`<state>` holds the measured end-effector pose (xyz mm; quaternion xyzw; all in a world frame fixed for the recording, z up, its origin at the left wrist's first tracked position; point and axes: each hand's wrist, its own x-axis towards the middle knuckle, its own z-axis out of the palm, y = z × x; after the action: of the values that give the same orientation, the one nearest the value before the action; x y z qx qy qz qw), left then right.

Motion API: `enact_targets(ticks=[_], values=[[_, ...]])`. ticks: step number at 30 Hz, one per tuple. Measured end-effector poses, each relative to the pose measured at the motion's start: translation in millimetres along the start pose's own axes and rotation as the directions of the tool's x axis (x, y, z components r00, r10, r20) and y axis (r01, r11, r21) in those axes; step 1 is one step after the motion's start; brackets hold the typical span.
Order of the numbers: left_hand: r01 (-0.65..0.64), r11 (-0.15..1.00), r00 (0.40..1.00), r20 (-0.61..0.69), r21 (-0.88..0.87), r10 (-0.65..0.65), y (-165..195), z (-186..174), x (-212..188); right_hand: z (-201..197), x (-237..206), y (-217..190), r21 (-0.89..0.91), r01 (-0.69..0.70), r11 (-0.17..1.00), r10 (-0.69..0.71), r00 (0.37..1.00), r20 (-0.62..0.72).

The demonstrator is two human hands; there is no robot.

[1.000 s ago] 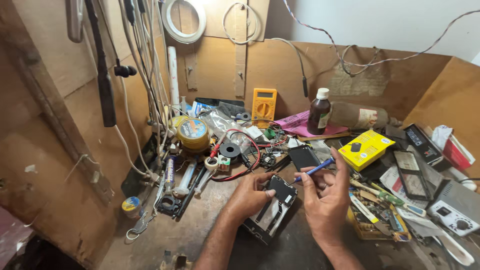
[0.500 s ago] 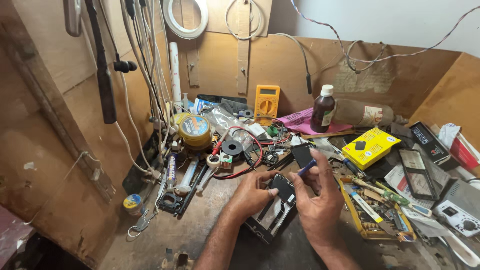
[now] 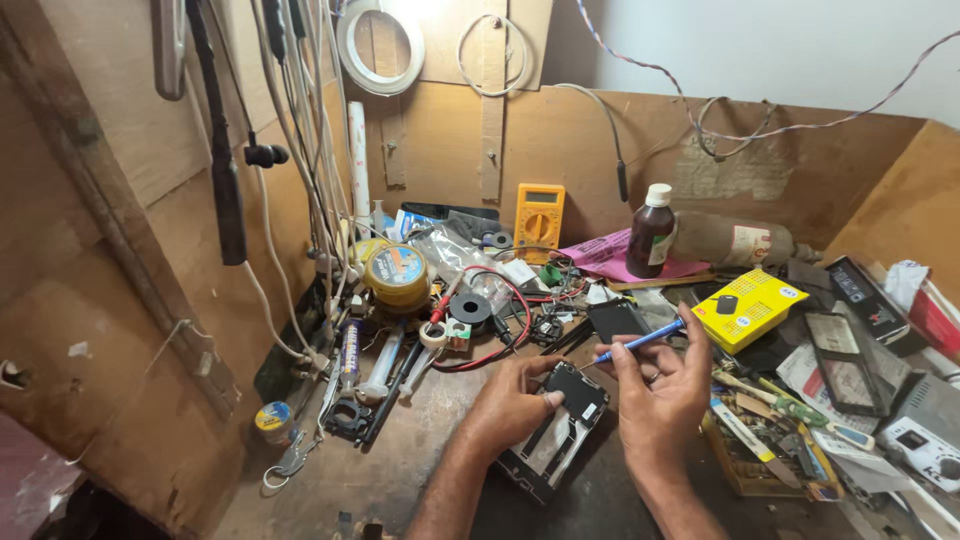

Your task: The person disassembles a small electronic device, removes the back cover, and uses a screwdriver to loosen screws on the internal frame. The person then uses a small brush to clean inside the device's chassis.

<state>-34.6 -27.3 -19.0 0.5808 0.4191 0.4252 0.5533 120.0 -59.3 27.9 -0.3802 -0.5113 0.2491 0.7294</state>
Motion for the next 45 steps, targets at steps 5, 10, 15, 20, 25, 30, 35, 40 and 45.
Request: enact_targets(ticks=[5,10,15,20,25,30,35,40,45], values=[[-0.037,0.999,0.999,0.017,0.003,0.037,-0.2,-1.1,-0.7,6.8,2.9,3.4,0.003,0.009,1.0,-0.009,1.0,0.004],[-0.026,0.998,1.0,0.01,0.064,0.026,0.0,-1.9,-3.9,12.2,4.6,1.8,-0.052,0.092,0.994,-0.09,0.995,0.052],[-0.061,0.987,0.996,-0.048,0.152,0.069,-0.1,-2.3,-2.6,17.0,2.9,-2.0,-0.066,0.143,0.987,-0.136,0.986,0.101],[-0.032,0.991,0.998,-0.049,0.129,0.039,-1.2,-0.6,-1.4,18.4,-0.6,-6.5,-0.087,0.2,0.976,-0.188,0.974,0.125],[-0.051,0.991,0.997,-0.048,0.124,0.057,1.4,-0.9,-1.9,18.4,-4.3,-5.7,-0.158,0.255,0.954,-0.239,0.965,0.112],[-0.05,0.986,0.998,-0.016,0.157,0.053,6.0,-1.7,-6.1,19.5,-2.2,-1.1,-0.153,0.251,0.956,-0.239,0.967,0.093],[-0.051,0.991,0.999,-0.012,0.121,0.053,9.4,-0.9,-6.6,20.3,-2.4,0.1,-0.173,0.247,0.953,-0.233,0.968,0.096],[-0.037,0.988,0.999,-0.022,0.148,0.041,10.6,-0.7,-8.4,19.8,-3.2,-1.5,-0.171,0.288,0.942,-0.26,0.951,0.169],[-0.109,0.994,0.993,0.042,0.03,0.108,13.8,-1.5,-9.9,18.5,-4.7,-2.3,-0.217,0.305,0.927,-0.26,0.942,0.213]])
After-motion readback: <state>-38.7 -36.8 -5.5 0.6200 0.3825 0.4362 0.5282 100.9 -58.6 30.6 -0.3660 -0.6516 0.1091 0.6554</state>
